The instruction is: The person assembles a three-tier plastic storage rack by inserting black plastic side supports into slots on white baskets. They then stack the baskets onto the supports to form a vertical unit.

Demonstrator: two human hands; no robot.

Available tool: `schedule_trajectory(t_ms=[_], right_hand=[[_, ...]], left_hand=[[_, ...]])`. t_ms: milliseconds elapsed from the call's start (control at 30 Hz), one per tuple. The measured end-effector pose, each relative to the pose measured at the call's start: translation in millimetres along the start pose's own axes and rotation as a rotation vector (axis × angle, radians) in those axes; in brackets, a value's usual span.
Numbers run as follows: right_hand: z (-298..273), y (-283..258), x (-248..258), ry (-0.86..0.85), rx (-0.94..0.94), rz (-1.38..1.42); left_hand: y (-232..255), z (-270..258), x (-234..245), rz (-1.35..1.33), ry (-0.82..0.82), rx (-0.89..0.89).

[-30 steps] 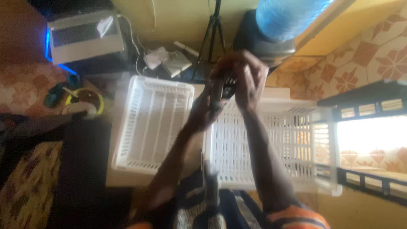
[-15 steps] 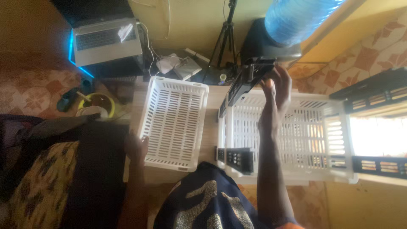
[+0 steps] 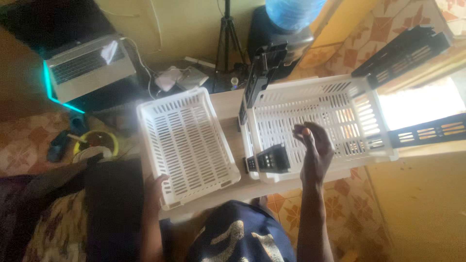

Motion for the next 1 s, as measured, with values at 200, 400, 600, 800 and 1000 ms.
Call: schedule_trajectory(t_ms=[200, 400, 600, 800, 1000], right_hand=[[-27, -2, 10, -0.033, 0.071, 0.063], [-70, -4, 30, -0.263, 0.159, 0.008], [-135, -35, 66, -0.834, 0.371, 0.059], [-161, -45, 132, -0.988, 0.276, 0.376], [-138, 25, 197, -0.48, -0.248, 0.229]], left_hand=[[-25, -32, 38, -0.199, 0.171, 0.015], [-30, -93, 29, -0.484, 0.063, -0.065], [29, -266, -85, 0.706, -0.093, -1.303], [-16, -302, -92, 0.072, 0.053, -0.301], [-2, -322, -144, 0.33, 0.016, 0.088]])
Point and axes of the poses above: each hand's wrist, its own z-axis towards the middle knuckle, its own x-axis out of the back of the hand, y = z × x, the point moved 6 cm from there along z, towards the middle knuckle, and after that the axes turned 8 degrees about -z, right-handed, at the moved point
